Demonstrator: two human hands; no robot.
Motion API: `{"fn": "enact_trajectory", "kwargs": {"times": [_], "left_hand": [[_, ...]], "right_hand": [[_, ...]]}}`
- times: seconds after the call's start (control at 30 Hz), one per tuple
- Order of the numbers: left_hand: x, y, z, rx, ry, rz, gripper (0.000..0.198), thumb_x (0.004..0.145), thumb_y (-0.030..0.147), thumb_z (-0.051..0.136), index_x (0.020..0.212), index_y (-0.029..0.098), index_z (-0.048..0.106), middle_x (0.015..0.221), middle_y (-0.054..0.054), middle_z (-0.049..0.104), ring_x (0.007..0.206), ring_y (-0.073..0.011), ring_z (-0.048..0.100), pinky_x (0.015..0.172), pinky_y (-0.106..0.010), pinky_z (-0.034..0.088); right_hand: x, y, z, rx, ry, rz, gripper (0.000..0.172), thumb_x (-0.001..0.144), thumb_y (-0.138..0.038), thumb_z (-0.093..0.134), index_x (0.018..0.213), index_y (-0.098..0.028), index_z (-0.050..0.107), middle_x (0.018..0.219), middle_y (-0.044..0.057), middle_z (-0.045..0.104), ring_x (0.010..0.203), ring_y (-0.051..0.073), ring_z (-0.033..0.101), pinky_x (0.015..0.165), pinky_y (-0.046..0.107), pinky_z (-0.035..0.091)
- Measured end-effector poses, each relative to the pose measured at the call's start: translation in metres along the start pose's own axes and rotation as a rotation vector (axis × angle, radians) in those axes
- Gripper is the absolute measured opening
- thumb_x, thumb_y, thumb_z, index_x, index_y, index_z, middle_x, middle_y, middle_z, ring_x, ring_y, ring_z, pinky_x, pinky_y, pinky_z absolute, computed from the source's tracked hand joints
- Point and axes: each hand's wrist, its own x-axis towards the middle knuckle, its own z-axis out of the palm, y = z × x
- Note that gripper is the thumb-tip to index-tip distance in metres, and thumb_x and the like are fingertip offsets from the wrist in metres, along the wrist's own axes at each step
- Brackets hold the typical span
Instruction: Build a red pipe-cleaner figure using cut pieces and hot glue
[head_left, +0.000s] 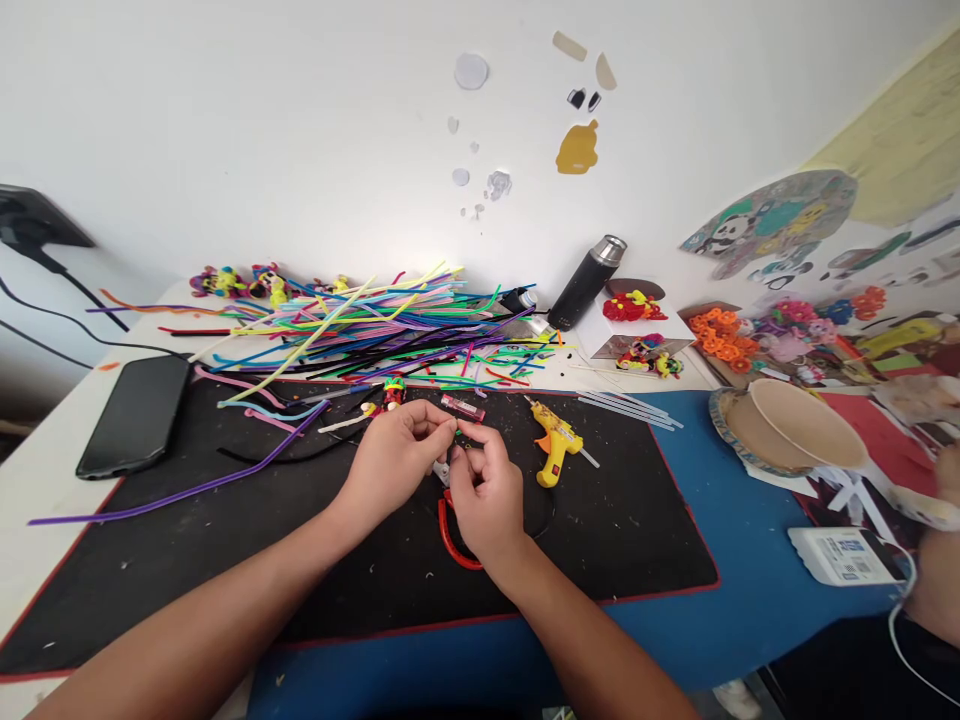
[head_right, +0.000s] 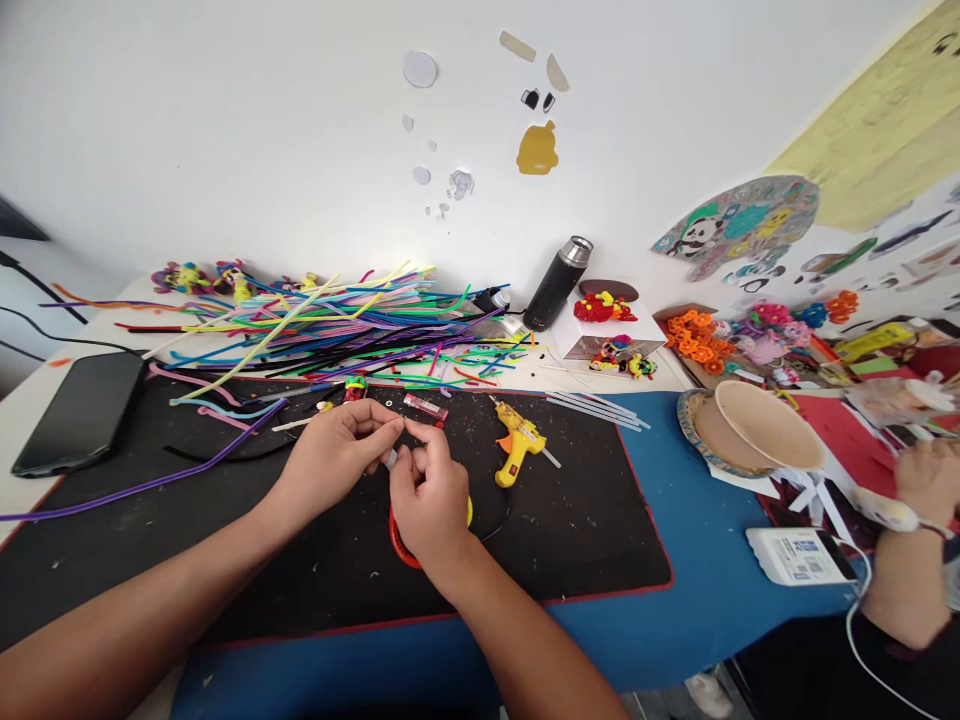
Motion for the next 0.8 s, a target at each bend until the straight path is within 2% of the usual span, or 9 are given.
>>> {"fn": "enact_trajectory", "kwargs": {"times": [0.27, 0.53, 0.67, 0.8], "left_hand": [[0.000, -0.004, 0.002, -0.021, -0.006, 0.004, 0.025, 0.087, 0.042, 0.068, 0.084, 0.018, 0.072, 0.060, 0.001, 0.067, 0.050, -0.0117, 0.057, 0.049, -0.022, 0.045], [0.001, 0.003, -0.003, 0.016, 0.002, 0.024, 0.028, 0.087, 0.046, 0.068, 0.080, 0.018, 0.070, 0.057, 0.001, 0.065, 0.048, -0.0117, 0.054, 0.049, -0.023, 0.043], [0.004, 0.013, -0.011, 0.024, -0.055, 0.020, 0.034, 0.085, 0.052, 0.069, 0.077, 0.019, 0.068, 0.056, 0.002, 0.061, 0.047, -0.0108, 0.050, 0.047, -0.023, 0.039], [0.005, 0.015, -0.014, 0.053, -0.153, 0.014, 0.039, 0.086, 0.058, 0.069, 0.078, 0.019, 0.069, 0.055, 0.003, 0.059, 0.047, -0.0113, 0.050, 0.047, -0.022, 0.037]], "right_hand": [[-0.001, 0.001, 0.000, -0.067, 0.002, -0.038, 0.032, 0.101, -0.025, 0.050, 0.129, -0.016, 0.063, 0.054, -0.009, 0.053, 0.046, 0.012, 0.049, 0.052, 0.024, 0.037], [-0.002, 0.001, 0.001, -0.034, -0.009, -0.021, 0.039, 0.099, -0.023, 0.053, 0.135, -0.016, 0.064, 0.054, -0.011, 0.044, 0.046, 0.012, 0.044, 0.051, 0.024, 0.035], [0.001, -0.004, -0.007, 0.078, -0.050, 0.015, 0.035, 0.100, -0.026, 0.053, 0.131, -0.017, 0.067, 0.054, -0.012, 0.041, 0.046, 0.011, 0.039, 0.051, 0.024, 0.034], [0.006, -0.007, -0.015, 0.204, -0.030, 0.080, 0.025, 0.101, -0.030, 0.058, 0.120, -0.019, 0.069, 0.054, -0.010, 0.041, 0.048, 0.012, 0.037, 0.050, 0.025, 0.033]]}}
